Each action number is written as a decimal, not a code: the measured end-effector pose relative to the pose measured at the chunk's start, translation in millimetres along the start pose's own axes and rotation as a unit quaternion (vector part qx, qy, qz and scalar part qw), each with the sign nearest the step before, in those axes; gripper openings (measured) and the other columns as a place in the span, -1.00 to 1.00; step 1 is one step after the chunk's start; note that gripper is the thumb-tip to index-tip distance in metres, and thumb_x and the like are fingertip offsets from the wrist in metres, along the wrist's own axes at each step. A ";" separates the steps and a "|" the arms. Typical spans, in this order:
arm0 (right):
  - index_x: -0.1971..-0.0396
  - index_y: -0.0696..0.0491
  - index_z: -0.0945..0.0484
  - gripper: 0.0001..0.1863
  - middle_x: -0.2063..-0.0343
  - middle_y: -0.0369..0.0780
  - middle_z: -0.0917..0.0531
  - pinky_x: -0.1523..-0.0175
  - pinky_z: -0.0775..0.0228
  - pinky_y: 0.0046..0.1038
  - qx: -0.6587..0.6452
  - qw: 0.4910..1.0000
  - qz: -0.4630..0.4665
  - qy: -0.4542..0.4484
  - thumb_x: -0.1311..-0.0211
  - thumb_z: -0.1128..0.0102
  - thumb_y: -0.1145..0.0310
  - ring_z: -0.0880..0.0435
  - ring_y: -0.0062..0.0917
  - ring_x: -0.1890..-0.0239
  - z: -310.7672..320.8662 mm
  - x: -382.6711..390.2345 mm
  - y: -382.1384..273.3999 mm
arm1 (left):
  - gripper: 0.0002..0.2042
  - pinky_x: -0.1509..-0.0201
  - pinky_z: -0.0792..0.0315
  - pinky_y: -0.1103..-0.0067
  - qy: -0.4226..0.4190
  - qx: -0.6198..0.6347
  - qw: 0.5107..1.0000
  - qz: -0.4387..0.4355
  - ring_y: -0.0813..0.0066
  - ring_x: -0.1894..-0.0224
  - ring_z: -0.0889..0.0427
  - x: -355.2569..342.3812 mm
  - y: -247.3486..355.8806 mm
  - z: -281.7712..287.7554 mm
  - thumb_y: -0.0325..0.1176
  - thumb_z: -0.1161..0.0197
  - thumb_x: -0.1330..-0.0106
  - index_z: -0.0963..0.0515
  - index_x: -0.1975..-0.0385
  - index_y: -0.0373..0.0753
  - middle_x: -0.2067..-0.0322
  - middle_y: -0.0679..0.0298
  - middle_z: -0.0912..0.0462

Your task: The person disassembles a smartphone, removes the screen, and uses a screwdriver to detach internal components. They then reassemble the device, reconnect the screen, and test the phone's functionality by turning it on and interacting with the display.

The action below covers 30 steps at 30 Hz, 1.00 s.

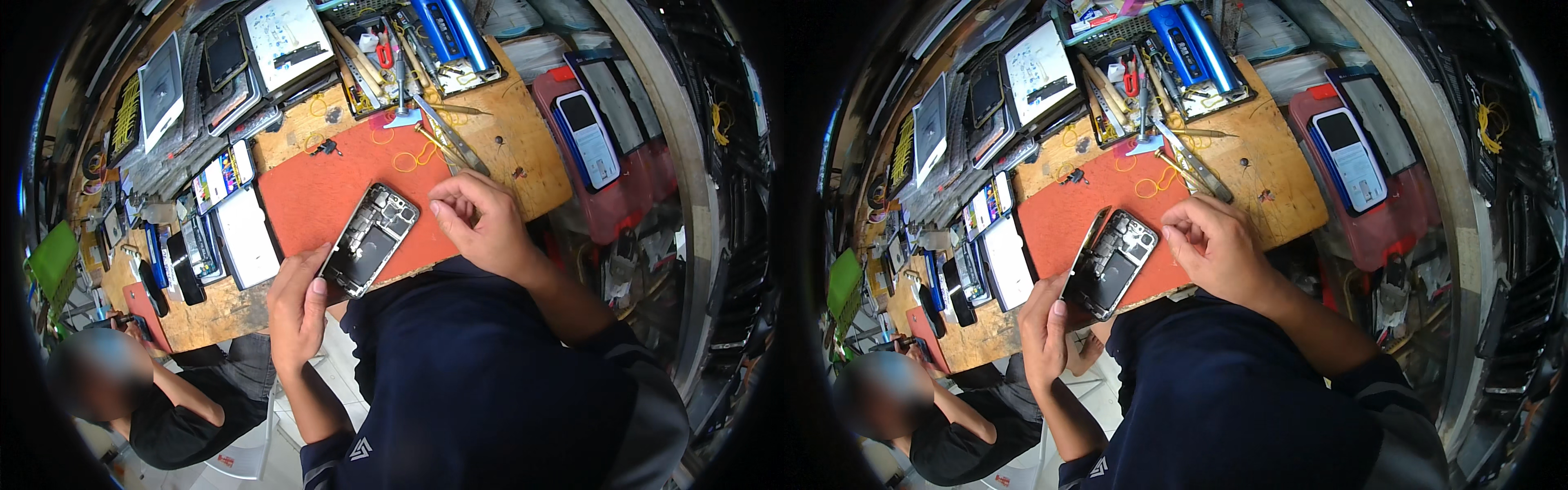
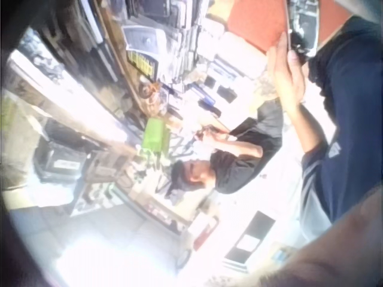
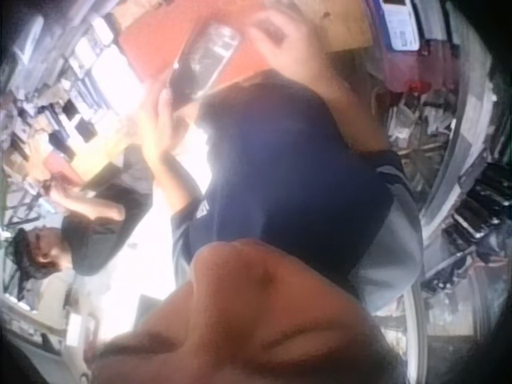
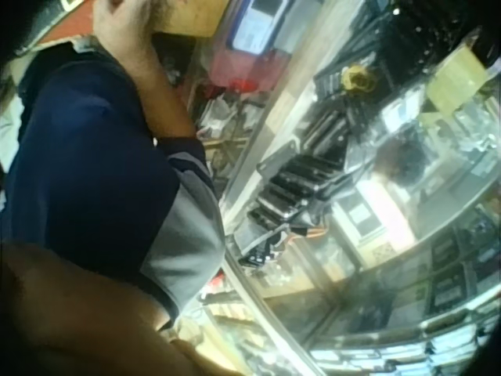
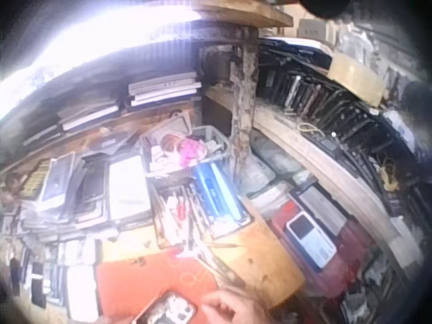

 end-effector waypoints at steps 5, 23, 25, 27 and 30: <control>0.16 0.11 -0.70 -0.89 0.57 -0.25 -0.60 0.40 -0.38 -0.36 0.058 0.993 -0.004 -0.101 -0.38 -0.45 0.54 -0.54 -0.53 0.60 -7.8 -17.4 -13.8 | -0.55 -0.23 -0.56 0.37 0.048 0.065 0.995 0.052 0.19 -0.06 -0.78 7.5 -18.0 -3.9 -0.15 -0.08 -0.78 -0.68 -0.27 -0.42 -0.02 -0.01 -0.81; 0.01 0.22 -0.72 -0.76 0.55 -0.07 -0.71 0.32 -0.54 -0.17 0.110 0.951 0.069 -0.282 -0.38 -0.39 0.49 -0.75 -0.17 0.50 -64.6 -30.9 -40.6 | -0.60 -0.22 -0.51 0.46 0.259 0.079 0.962 0.041 0.42 -0.05 -0.67 14.3 -41.2 -38.9 -0.29 -0.05 -0.79 -0.56 -0.42 -0.39 -0.15 0.08 -0.76; -0.24 0.36 -0.63 -0.55 0.62 -0.12 -0.63 0.36 -0.47 -0.30 0.024 0.946 -0.011 -0.322 -0.42 -0.36 0.48 -0.65 -0.38 0.60 -66.2 -16.8 -48.7 | -0.61 -0.29 -0.52 0.43 0.232 0.099 0.965 0.074 0.36 -0.14 -0.71 15.5 -41.3 -37.5 -0.32 -0.04 -0.79 -0.56 -0.41 -0.40 -0.21 0.03 -0.76; -0.53 0.38 -0.32 -0.31 0.55 -0.19 -0.72 0.30 -0.52 -0.43 -0.031 0.923 -0.104 -0.369 -0.52 -0.33 0.47 -0.68 -0.64 0.52 -65.6 -1.9 -53.7 | -0.61 -0.30 -0.54 0.41 0.251 0.066 0.965 0.031 0.33 -0.15 -0.73 14.5 -40.1 -35.6 -0.33 -0.02 -0.79 -0.57 -0.40 -0.40 -0.24 0.00 -0.75; -0.69 0.35 0.01 -0.12 0.45 -0.23 -0.79 0.23 -0.57 -0.55 -0.116 0.890 -0.201 -0.393 -0.60 -0.30 0.45 -0.69 -0.75 0.42 -67.8 15.5 -57.3 | -0.62 -0.34 -0.55 0.36 0.250 0.066 0.966 0.022 0.21 -0.20 -0.76 15.8 -40.7 -35.5 -0.34 -0.01 -0.79 -0.57 -0.41 -0.39 -0.27 -0.02 -0.74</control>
Point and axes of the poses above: each hand's wrist, its own x-axis away from the middle knuckle, its own z-axis out of the back of the hand, y = z × x, the point moved 2 cm from there along -x, towards the middle knuckle
